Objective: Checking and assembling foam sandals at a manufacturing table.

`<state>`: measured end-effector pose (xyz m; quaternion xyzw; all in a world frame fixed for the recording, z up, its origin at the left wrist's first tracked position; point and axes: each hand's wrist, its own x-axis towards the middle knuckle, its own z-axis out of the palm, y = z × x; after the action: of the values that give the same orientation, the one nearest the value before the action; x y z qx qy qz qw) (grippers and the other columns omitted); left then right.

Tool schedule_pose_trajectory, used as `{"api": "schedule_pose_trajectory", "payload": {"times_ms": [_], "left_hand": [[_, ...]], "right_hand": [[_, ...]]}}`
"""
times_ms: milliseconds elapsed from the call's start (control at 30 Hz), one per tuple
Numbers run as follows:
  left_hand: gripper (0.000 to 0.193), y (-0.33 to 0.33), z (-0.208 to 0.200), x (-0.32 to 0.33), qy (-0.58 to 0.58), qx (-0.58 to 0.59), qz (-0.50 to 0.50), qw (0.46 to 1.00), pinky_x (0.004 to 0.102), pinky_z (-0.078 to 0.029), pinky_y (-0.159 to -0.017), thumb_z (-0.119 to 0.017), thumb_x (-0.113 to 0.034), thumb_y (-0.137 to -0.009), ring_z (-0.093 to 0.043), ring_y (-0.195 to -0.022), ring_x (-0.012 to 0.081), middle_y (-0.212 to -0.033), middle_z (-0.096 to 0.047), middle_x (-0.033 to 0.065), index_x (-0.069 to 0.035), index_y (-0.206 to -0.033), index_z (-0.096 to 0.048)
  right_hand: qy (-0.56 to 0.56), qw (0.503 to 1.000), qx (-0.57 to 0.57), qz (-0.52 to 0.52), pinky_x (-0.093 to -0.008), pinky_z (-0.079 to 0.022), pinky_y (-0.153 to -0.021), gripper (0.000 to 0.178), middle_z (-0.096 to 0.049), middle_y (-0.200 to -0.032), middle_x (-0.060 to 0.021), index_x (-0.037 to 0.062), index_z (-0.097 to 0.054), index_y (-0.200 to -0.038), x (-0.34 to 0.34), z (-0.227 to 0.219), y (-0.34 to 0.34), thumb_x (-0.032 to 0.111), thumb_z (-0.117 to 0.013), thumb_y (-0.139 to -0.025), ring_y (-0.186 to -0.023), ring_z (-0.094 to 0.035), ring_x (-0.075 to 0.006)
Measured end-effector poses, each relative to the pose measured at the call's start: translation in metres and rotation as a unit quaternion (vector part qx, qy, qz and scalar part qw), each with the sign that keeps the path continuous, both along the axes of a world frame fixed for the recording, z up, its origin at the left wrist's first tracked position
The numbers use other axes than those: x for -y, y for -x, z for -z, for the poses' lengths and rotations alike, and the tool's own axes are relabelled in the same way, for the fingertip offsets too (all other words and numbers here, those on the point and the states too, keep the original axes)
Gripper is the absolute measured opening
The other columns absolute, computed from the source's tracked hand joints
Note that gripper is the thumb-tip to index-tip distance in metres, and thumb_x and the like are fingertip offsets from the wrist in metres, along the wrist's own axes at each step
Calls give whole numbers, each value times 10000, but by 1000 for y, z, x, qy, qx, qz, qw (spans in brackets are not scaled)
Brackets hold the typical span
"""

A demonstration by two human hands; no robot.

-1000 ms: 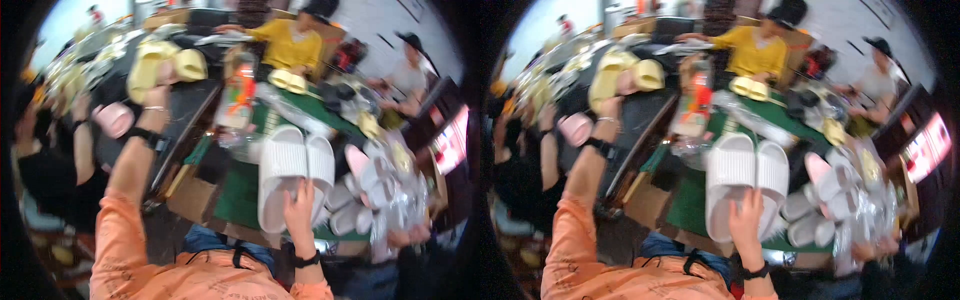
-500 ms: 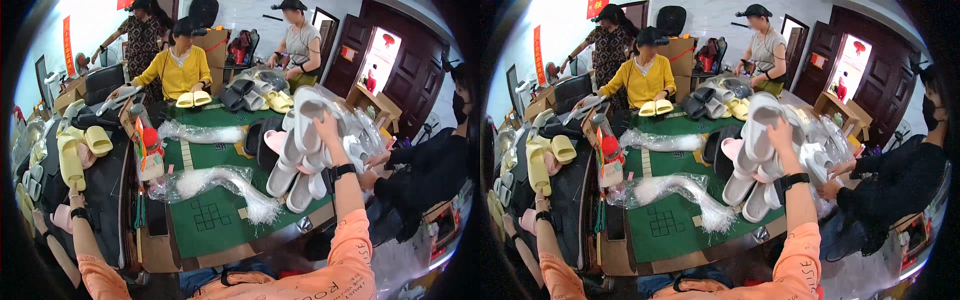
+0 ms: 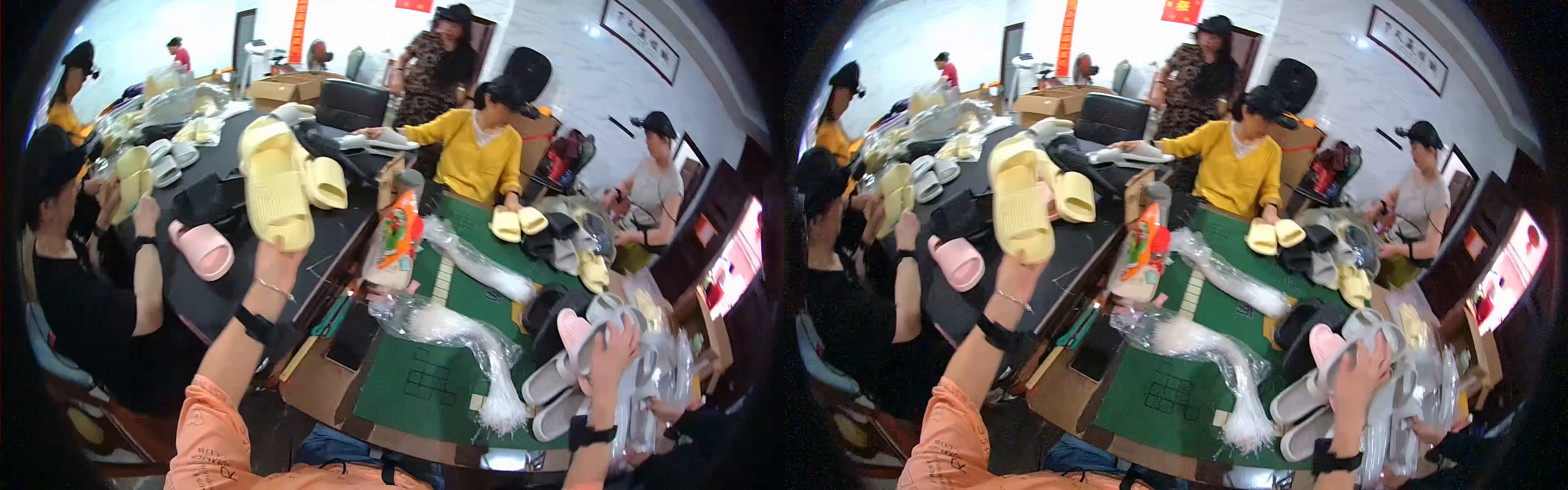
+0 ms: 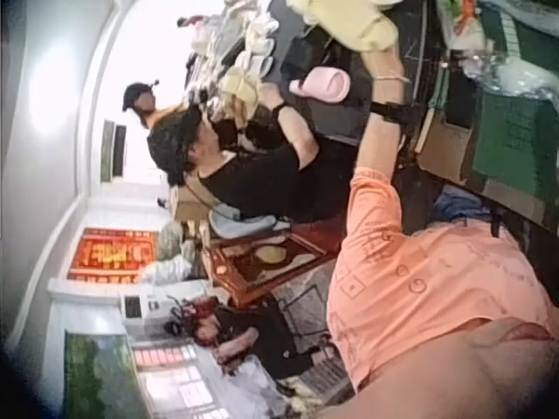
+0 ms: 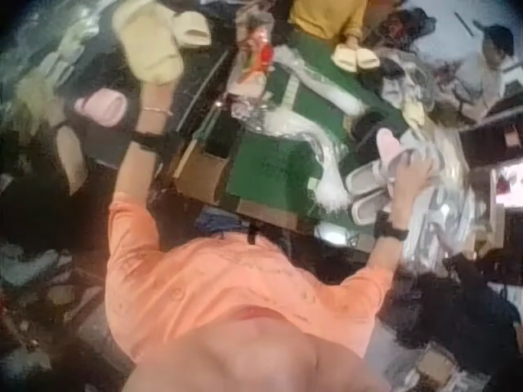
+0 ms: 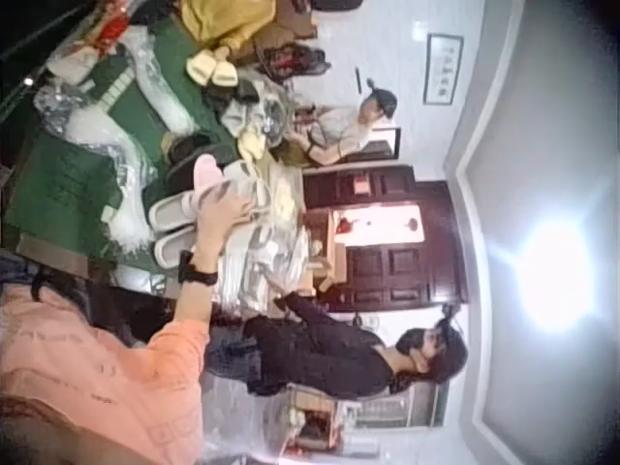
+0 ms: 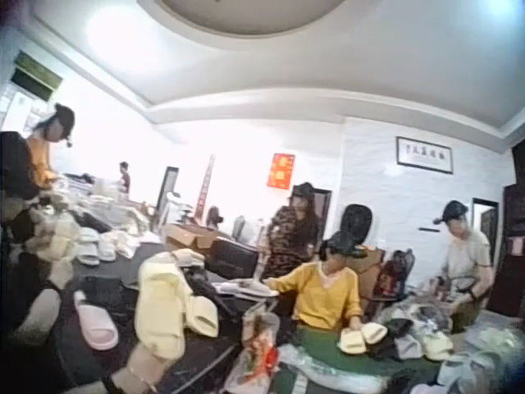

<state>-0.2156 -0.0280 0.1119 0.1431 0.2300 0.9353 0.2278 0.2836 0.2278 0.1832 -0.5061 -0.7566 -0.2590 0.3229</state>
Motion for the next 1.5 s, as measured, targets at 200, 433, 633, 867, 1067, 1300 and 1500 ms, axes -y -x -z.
{"api": "schedule_pose_trajectory", "payload": {"times_ms": [200,433,633,867,1067,1300,1500], "left_hand": [[318,-131,-32,14,58,-26,214,975,413,-394,-909,-326,-52,-878,-442,-1088,274,-1197,-417,129,-28,-1196,-316],[261,-197,3,-3,297,-319,305,847,232,-416,-751,-447,-46,-841,-481,-881,82,-1005,-504,32,-4,-1098,-420],[221,-196,-6,-19,358,-507,110,776,236,-376,-778,-452,19,-771,-484,-860,135,-872,-516,79,0,-990,-463],[198,-179,-11,-42,357,-452,69,815,245,-401,-760,-456,-46,-822,-517,-842,132,-893,-563,83,30,-1002,-487],[184,-201,-13,-71,352,-463,135,802,232,-412,-728,-476,-62,-825,-520,-802,107,-859,-575,59,28,-983,-504],[181,-199,18,-85,350,-374,201,835,226,-421,-705,-468,-81,-831,-521,-789,99,-858,-571,48,26,-967,-519],[253,-215,39,-93,387,-486,225,751,254,-411,-751,-461,-160,-840,-513,-836,138,-885,-566,57,2,-1027,-514]], "right_hand": [[238,888,-133,-371,-393,-306,-906,453,-459,-1141,-152,18,-448,-1117,71,5,110,179,-605,-724,-1095,-398,-288],[502,400,-689,-337,-291,-378,-849,347,-461,-1123,-48,54,-375,-1175,88,48,147,163,-464,-858,-1036,-445,-153],[274,405,-777,-396,-343,-399,-850,375,-475,-1115,-43,107,-380,-1171,54,60,89,329,-414,-870,-1005,-476,-195],[478,610,-401,-488,-351,-393,-878,461,-455,-1160,-132,-3,-381,-1182,88,30,18,248,-505,-815,-1028,-476,-258],[334,744,-136,-562,-345,-327,-907,363,-449,-1151,-133,89,-553,-1058,128,76,61,60,-581,-698,-1071,-392,-285],[432,646,-302,-553,-350,-313,-924,395,-464,-1177,-138,55,-516,-1114,142,104,57,16,-544,-721,-1092,-421,-292],[378,710,-227,-549,-343,-317,-895,347,-504,-1082,-139,49,-538,-1055,148,119,73,17,-535,-710,-1060,-425,-301]]}}
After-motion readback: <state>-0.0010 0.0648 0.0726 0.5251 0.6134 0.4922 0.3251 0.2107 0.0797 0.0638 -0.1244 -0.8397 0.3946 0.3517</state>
